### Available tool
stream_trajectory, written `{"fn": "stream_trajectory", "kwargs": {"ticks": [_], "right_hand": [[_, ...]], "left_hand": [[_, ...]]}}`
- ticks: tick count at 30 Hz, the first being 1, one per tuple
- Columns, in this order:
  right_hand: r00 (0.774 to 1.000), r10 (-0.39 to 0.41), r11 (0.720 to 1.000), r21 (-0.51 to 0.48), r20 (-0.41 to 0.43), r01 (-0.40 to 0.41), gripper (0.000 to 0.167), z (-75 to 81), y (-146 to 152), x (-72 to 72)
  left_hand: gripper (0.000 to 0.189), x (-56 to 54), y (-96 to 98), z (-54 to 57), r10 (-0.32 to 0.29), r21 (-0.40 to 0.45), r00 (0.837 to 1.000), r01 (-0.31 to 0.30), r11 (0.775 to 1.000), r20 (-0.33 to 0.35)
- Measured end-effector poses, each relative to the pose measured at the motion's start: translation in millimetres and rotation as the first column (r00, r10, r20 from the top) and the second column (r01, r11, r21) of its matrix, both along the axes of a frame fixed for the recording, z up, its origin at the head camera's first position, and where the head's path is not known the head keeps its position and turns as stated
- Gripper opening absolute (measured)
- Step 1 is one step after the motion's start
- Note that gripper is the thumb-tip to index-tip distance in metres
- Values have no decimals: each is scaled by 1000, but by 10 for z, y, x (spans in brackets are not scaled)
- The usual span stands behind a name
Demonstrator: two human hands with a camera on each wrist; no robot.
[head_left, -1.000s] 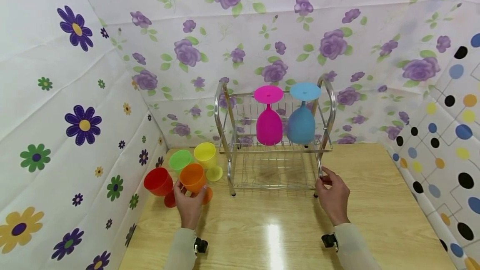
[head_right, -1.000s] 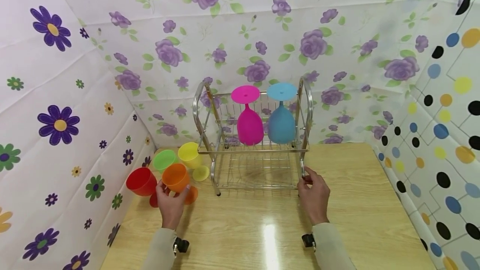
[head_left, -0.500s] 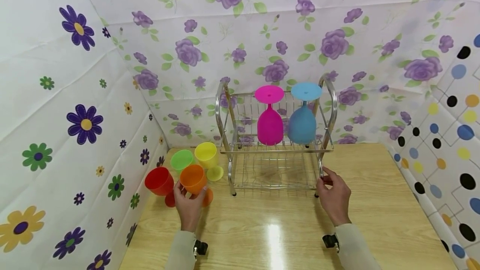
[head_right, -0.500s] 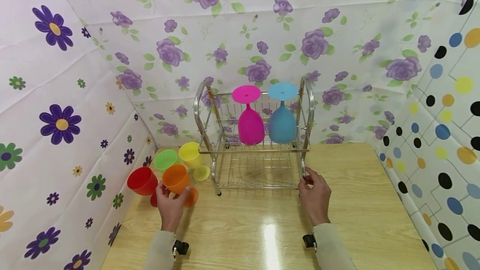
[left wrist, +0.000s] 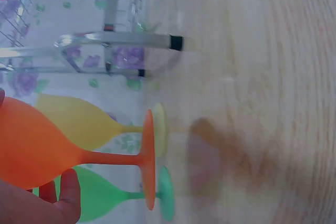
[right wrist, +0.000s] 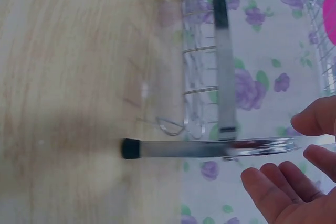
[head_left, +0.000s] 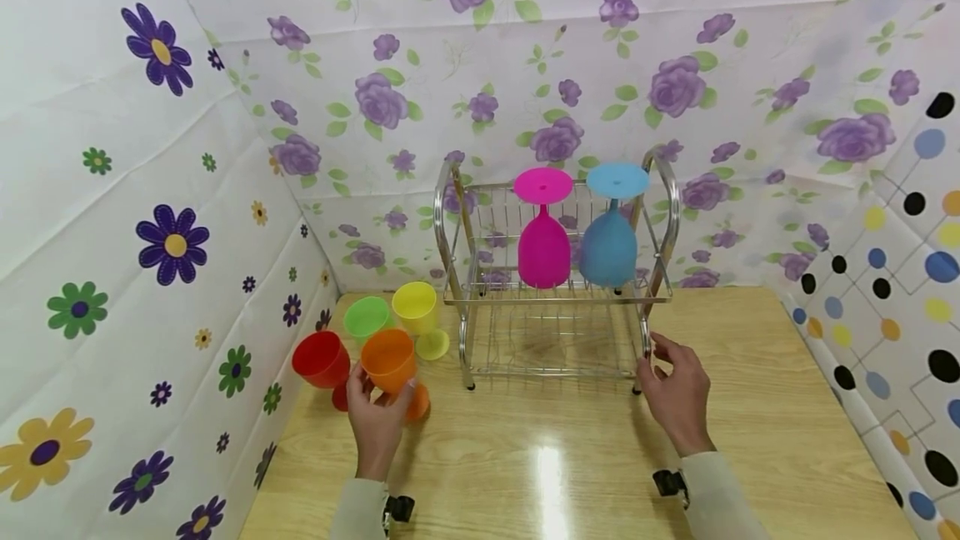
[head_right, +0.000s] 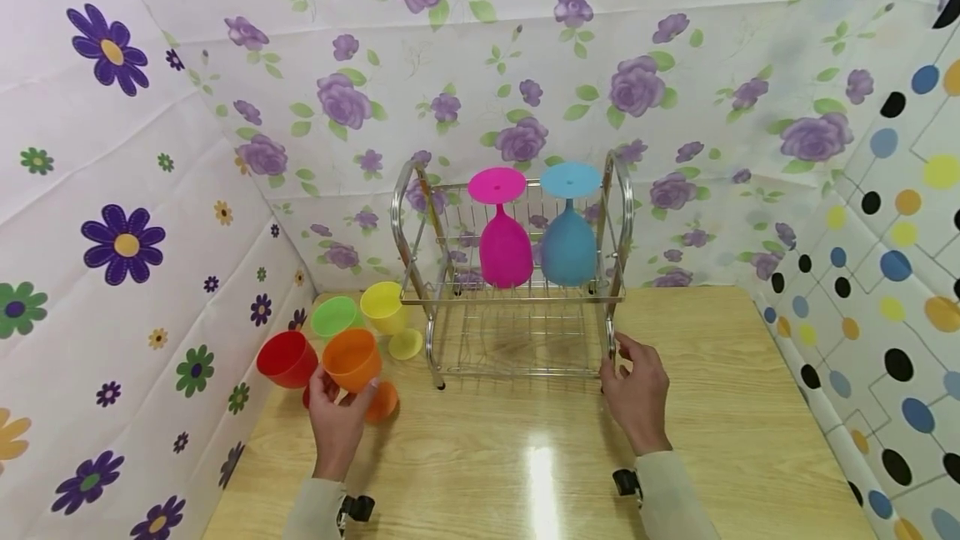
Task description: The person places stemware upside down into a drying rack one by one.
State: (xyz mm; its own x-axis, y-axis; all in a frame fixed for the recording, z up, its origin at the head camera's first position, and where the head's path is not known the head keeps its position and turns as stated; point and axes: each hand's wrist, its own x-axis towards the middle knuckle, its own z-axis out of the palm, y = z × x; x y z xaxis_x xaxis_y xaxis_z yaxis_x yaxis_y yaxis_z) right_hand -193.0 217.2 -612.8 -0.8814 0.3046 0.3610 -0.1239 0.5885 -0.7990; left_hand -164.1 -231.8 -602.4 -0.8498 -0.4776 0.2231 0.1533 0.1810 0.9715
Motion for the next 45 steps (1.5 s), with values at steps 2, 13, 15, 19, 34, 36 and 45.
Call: {"fn": "stream_trajectory", "kwargs": {"ticks": [2, 13, 15, 19, 34, 36, 45], "right_hand": [[1000, -1, 1000, 1, 5, 1, 43, 62, -7, 42], [999, 34, 997, 73, -8, -33, 42, 377, -68, 303], [999, 49, 995, 85, -18, -47, 42, 435, -86, 353], [995, 93, 993, 80, -32, -90, 42, 552, -123, 445], [945, 309, 950, -11, -105, -312, 49, 955, -367, 841], [937, 331, 942, -18, -112, -335, 50, 994, -403, 888], [807, 586, 809, -14, -70, -588, 68, 1057, -566, 1065]], "left_hand": [[83, 47, 41, 67, -24, -6, 1000, 24, 1000, 8], [83, 304, 340, 451, -176, -73, 980, 183, 980, 89], [83, 345, 398, 518, -204, -91, 975, 212, 973, 93], [84, 413, 500, 616, -251, -153, 965, 260, 953, 80], [89, 623, 823, 763, -501, -407, 862, 485, 774, 73], [88, 637, 860, 760, -523, -452, 850, 493, 744, 66], [90, 716, 994, 849, -544, -738, 835, 417, 531, 81]]}}
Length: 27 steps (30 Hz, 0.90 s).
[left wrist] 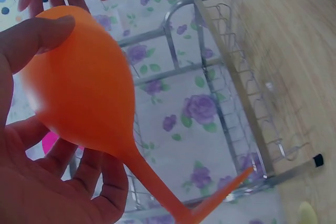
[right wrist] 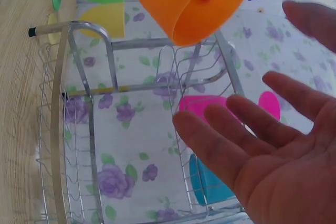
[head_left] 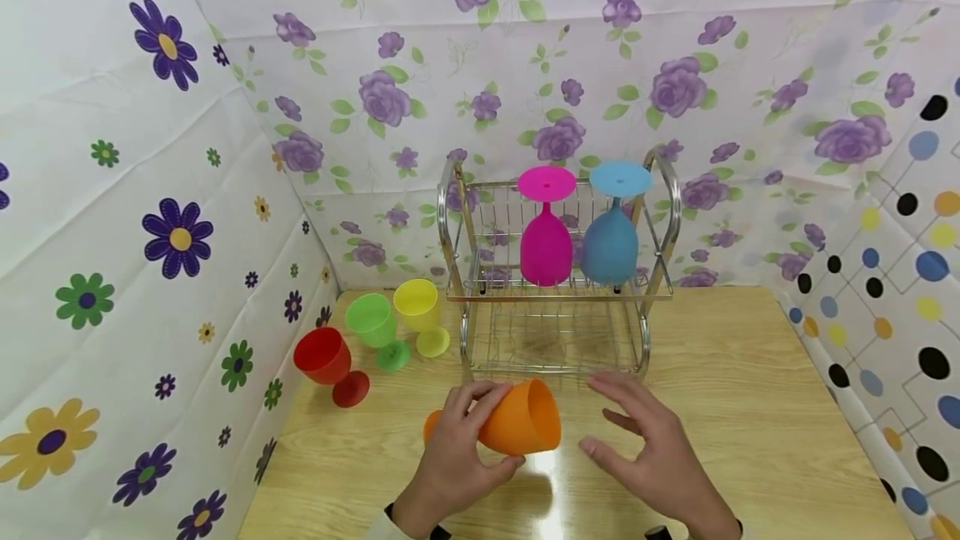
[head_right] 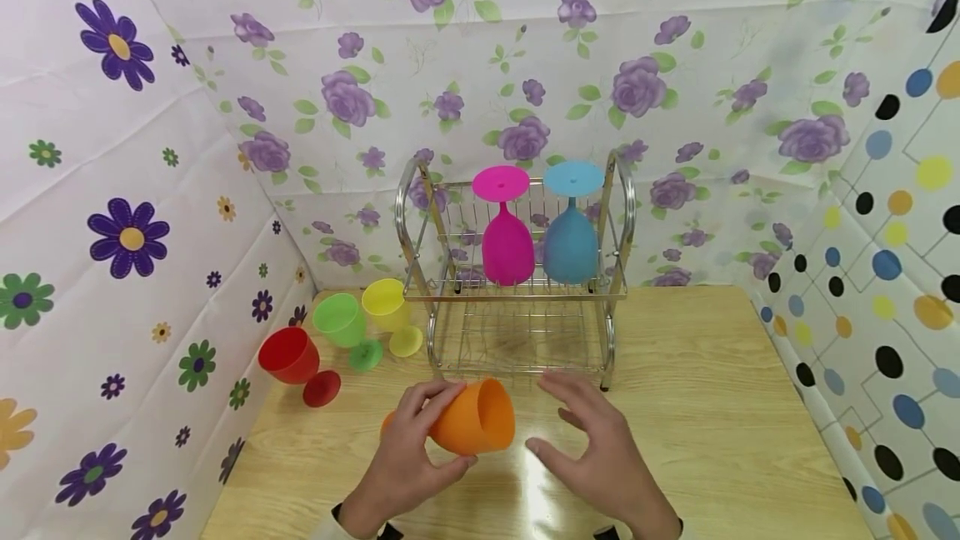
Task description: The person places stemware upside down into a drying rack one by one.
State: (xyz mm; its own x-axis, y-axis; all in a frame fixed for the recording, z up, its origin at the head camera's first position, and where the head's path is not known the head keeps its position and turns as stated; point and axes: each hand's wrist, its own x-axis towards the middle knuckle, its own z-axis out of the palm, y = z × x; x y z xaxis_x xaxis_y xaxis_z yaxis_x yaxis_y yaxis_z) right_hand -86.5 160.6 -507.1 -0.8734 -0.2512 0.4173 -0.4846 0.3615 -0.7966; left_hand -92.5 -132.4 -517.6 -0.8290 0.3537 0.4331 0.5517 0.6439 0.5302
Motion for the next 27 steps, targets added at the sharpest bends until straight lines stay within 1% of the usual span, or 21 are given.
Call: {"fn": "stream_trajectory", "kwargs": {"ticks": [3, 5, 9, 11, 14, 20, 24, 27], "right_hand": [[995, 104, 994, 42, 13, -104, 76, 0, -43, 36], [989, 147, 988, 50, 34, -149, 78, 4, -66, 57], [977, 206, 978, 23, 60, -208, 77, 28, -84, 79], [974, 219, 975, 8, 62, -220, 77, 40, -81, 81], [973, 223, 975, -9, 62, -223, 76, 39, -81, 78], [979, 202, 979, -29, 31, -201, 72, 11, -92, 57], [987, 158, 986, -50, -5, -158, 72, 5, -104, 55], [993, 119, 990, -82, -8, -119, 73, 13, -101, 52]], "left_hand": [[90, 19, 52, 84, -29, -67, 999, 28, 997, -15], [90, 26, 84, 137, -48, -108, 998, 43, 993, -40], [90, 27, 146, 211, -92, -168, 989, 73, 983, -113], [91, 23, 173, 239, -106, -184, 985, 80, 980, -138], [90, 21, 193, 269, -124, -196, 983, 96, 976, -136], [88, 18, 207, 291, -147, -203, 986, 129, 971, -80], [91, 34, 226, 283, -115, -191, 990, 97, 977, -86], [96, 58, 241, 281, -76, -141, 990, 59, 988, -116]]}}
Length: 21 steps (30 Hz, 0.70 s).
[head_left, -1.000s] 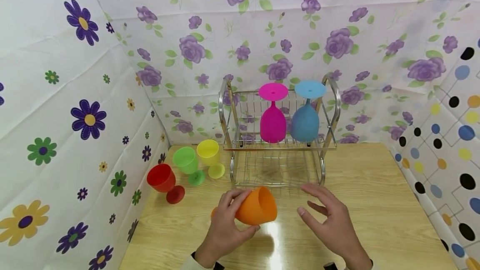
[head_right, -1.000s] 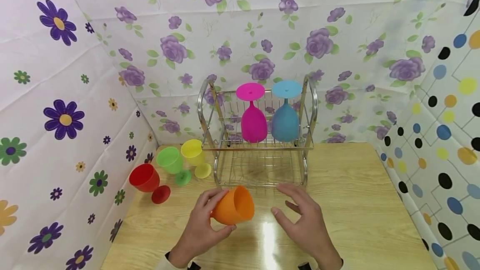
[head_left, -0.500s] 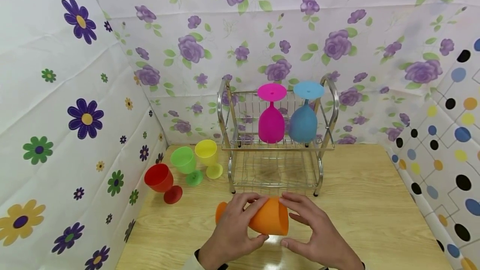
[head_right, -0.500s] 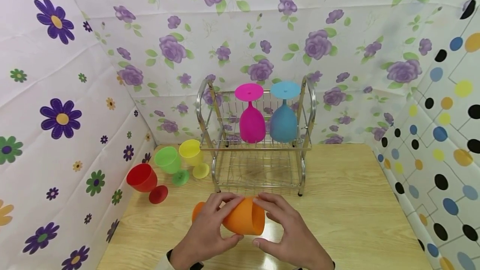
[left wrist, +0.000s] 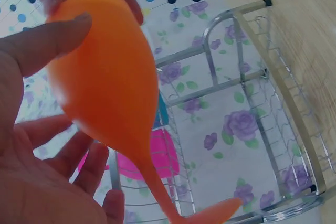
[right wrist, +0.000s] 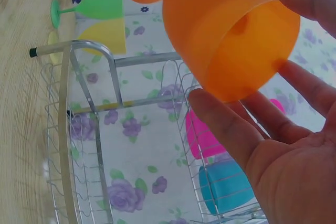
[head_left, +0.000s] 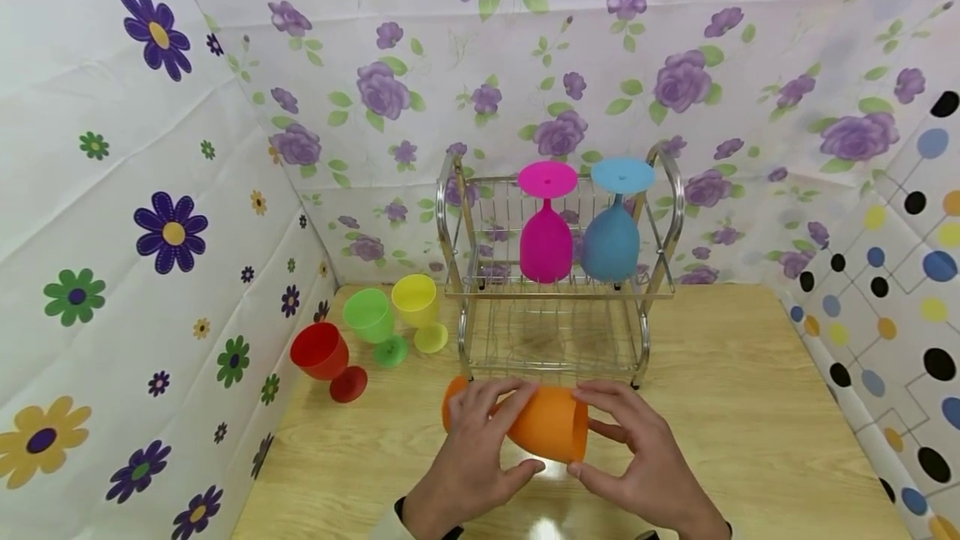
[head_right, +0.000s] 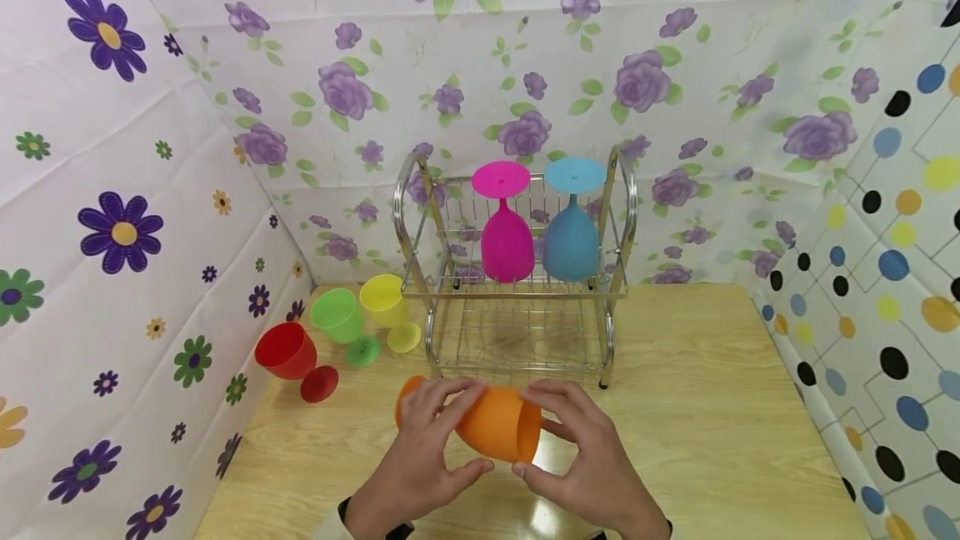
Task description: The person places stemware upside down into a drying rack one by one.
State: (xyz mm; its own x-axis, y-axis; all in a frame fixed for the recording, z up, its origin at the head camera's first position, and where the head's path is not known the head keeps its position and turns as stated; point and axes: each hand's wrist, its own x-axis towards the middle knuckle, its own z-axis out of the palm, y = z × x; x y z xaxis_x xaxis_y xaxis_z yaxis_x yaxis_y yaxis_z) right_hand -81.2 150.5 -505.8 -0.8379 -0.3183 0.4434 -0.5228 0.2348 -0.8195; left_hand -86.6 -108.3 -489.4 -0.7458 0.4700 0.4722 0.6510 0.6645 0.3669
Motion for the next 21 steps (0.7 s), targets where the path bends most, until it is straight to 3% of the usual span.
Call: {"fn": "stream_trajectory", "kwargs": {"ticks": [3, 5, 9, 15, 18, 20, 21], "right_hand": [[1000, -18, 998, -57, 20, 19, 75, 9, 6, 0], [1000, -8, 995, -104, 12, 9, 77, 5, 10, -5], [999, 20, 982, -184, -47, -28, 82, -9, 17, -25], [996, 39, 960, -274, -83, -61, 83, -13, 44, -57], [996, 49, 952, -298, -75, -70, 82, -6, 50, -60], [996, 56, 948, -311, -68, -74, 81, 0, 49, -56], [996, 60, 945, -319, -65, -78, 81, 3, 48, -54]], "left_hand": [[95, 35, 11, 17, 24, 116, 999, -21, 993, -22], [90, 69, 16, 27, 31, 222, 999, -25, 975, -24], [77, 151, 33, 45, 44, 401, 999, -44, 915, 11], [65, 244, 94, 28, 63, 542, 995, -95, 835, 78], [56, 298, 128, 15, 32, 633, 983, -141, 761, 181], [49, 332, 144, 17, -40, 707, 959, -179, 685, 282], [46, 346, 150, 22, -88, 744, 937, -208, 635, 337]]}}
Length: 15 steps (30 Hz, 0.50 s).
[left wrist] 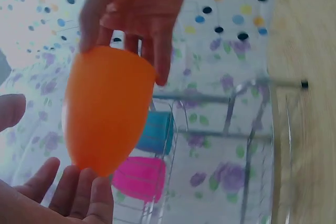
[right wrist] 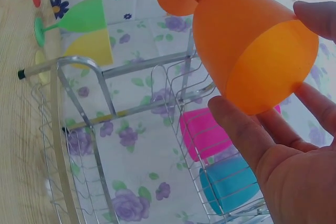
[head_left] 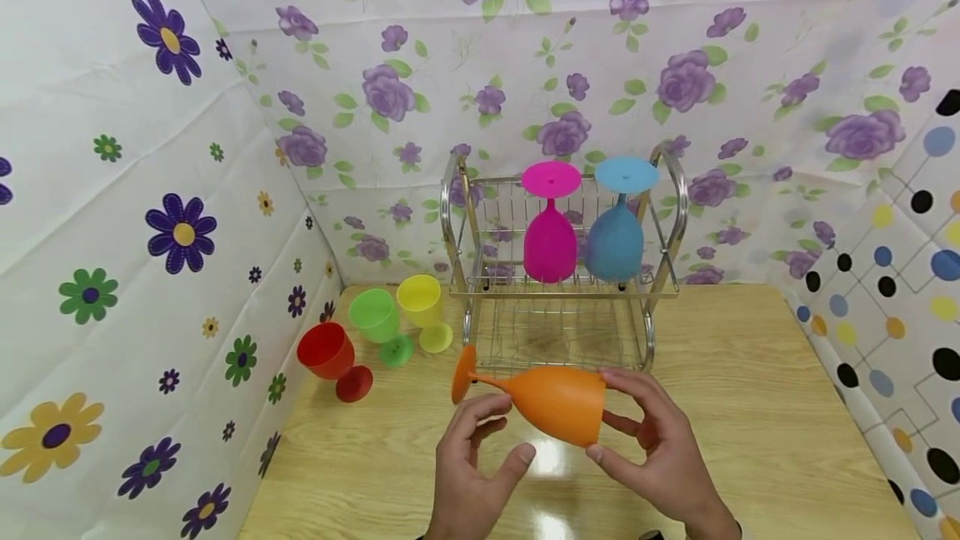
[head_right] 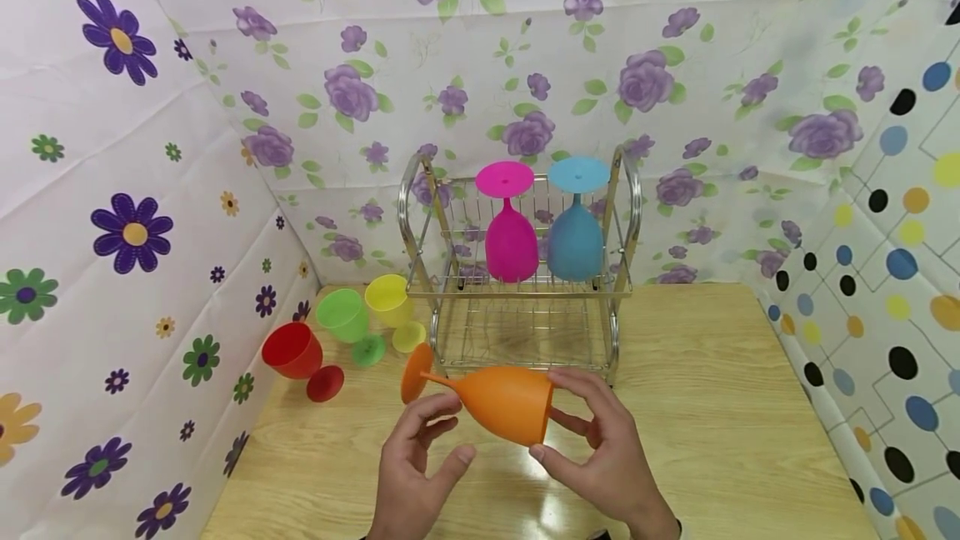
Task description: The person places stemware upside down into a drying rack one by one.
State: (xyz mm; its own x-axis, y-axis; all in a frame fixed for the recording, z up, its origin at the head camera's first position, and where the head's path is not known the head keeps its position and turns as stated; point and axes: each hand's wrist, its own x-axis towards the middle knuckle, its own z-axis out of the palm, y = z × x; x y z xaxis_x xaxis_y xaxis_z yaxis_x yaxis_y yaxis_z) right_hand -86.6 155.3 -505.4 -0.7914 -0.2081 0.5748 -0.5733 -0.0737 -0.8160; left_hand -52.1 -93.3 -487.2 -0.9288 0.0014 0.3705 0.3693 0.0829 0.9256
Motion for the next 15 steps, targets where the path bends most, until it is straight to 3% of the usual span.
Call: {"fn": "stream_trajectory", "kwargs": {"ticks": [2, 6, 10, 13, 15], "right_hand": [[1000, 6, 1000, -16, 5, -6, 81, 6, -3, 5], [1000, 17, 998, -56, 10, -16, 80, 15, -17, 10], [998, 52, 992, -118, 22, -49, 79, 36, -43, 22], [995, 90, 984, -159, 33, -84, 78, 52, -76, 45], [993, 110, 978, -180, 38, -102, 78, 59, -101, 63]], "left_hand": [[40, 17, 7, 13, -58, 165, 991, 38, 986, 120], [39, 13, 14, 37, -162, 405, 951, 43, 913, 263], [42, -15, 31, 21, -294, 556, 915, 97, 826, 277], [49, -49, 53, -8, -392, 641, 889, 159, 751, 238], [54, -69, 69, -27, -440, 673, 874, 200, 712, 207]]}}
